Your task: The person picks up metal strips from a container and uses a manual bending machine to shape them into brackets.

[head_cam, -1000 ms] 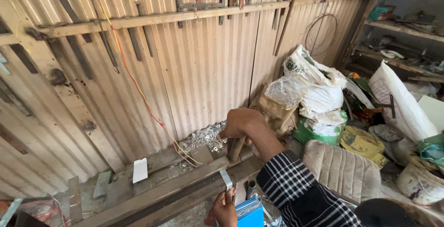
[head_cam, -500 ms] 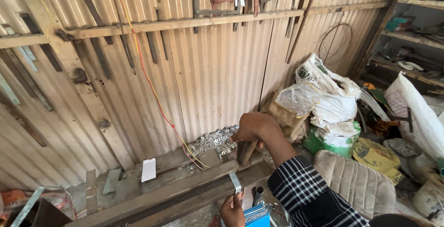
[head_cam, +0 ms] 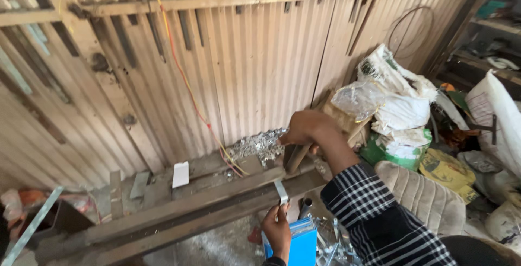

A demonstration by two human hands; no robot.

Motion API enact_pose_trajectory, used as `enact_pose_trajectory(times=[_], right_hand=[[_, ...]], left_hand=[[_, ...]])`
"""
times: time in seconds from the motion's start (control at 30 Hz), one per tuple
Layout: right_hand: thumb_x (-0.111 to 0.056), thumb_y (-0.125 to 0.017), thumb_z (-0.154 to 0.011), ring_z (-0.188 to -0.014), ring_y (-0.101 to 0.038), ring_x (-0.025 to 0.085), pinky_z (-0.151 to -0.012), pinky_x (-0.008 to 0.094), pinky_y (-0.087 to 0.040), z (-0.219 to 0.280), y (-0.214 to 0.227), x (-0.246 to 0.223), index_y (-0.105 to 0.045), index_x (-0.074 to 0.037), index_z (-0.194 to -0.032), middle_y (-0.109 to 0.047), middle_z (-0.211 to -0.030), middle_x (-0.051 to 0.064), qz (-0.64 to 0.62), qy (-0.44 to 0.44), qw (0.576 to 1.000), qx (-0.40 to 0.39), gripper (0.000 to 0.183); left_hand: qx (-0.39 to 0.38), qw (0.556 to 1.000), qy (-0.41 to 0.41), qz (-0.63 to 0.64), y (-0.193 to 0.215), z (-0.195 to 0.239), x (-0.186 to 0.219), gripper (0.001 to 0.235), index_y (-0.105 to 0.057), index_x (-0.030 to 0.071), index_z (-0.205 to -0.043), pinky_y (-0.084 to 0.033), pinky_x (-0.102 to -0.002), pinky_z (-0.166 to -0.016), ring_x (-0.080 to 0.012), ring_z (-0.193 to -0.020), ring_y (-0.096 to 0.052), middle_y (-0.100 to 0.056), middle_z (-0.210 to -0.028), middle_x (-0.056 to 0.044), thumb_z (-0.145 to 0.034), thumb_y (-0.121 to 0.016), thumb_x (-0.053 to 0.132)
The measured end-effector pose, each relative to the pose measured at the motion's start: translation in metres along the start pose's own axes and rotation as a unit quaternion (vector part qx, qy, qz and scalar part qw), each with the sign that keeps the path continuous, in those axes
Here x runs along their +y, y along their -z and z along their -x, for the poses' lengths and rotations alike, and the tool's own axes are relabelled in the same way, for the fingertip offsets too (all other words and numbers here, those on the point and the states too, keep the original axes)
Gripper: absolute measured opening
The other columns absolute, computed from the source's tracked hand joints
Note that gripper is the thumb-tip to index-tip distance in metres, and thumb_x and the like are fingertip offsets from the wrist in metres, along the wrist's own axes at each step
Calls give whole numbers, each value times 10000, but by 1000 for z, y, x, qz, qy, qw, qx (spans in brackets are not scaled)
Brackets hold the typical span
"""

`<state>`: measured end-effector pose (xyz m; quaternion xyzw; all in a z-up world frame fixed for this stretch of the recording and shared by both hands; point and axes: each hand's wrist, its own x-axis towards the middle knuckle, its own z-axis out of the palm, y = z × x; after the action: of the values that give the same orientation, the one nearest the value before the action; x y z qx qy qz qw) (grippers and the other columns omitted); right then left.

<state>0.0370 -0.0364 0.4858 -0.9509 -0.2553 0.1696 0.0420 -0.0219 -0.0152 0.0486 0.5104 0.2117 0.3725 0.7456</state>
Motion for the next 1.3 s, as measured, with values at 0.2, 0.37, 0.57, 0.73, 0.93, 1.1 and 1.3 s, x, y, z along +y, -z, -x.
enact_pose_trajectory(times=[0.2,0.37,0.57,0.73,0.93,1.1,1.3], right_hand=[[-542,-716,-884,-669,-780,208,-676,345,-632,-5,3,1,-824,-92,-1038,-810,-982,93,35,4,999,-7,488],[-541,-720,-881,-688,-785,217,-676,356,-634,-5,3,0,-820,-83,-1040,-815,-964,101,43,3,999,-9,494],[-557,-719,-861,-674,-784,218,-695,369,-630,-3,1,3,-835,-66,-986,-811,-912,89,54,17,998,9,520],[-570,-706,-872,-768,-787,241,-787,395,-624,10,-10,10,-816,-87,-988,-814,-857,112,73,28,996,42,509],[-478,-739,-817,-981,-721,298,-873,456,-580,37,-52,32,-796,-205,-1053,-741,-1041,105,59,8,989,135,366],[-385,-640,-916,-1013,-726,339,-900,479,-578,61,-102,57,-769,-231,-1092,-759,-1080,128,36,-11,986,161,267],[-318,-633,-891,-910,-713,373,-780,509,-577,88,-195,85,-722,-220,-1182,-748,-1000,126,-80,24,952,294,320]], left_hand=[[-7,1000,9,-27,-7,4,25,215,-716,-98,-1067,-588,-308,-904,-229,-1005,-787,-809,-1043,-167,-979,-584,47],[-17,999,29,12,-8,2,24,199,-710,-121,-984,-591,-309,-899,-236,-1004,-796,-806,-1040,-184,-988,-590,38],[2,999,41,3,-10,-2,15,191,-723,-112,-994,-591,-304,-892,-233,-994,-797,-809,-1033,-174,-979,-594,29],[8,999,42,15,-10,-3,17,196,-732,-109,-1004,-595,-300,-894,-222,-977,-793,-808,-1021,-174,-977,-602,35],[7,997,53,-50,-10,5,36,219,-762,-70,-1015,-594,-317,-894,-199,-937,-782,-816,-989,-153,-987,-617,92],[-18,996,49,-67,-10,13,68,251,-768,-42,-1038,-605,-322,-855,-170,-909,-773,-816,-965,-126,-976,-630,159],[18,897,-209,-389,9,54,134,170,-707,-10,-949,-527,-420,-765,-269,-858,-696,-717,-934,-121,-914,-657,148]])
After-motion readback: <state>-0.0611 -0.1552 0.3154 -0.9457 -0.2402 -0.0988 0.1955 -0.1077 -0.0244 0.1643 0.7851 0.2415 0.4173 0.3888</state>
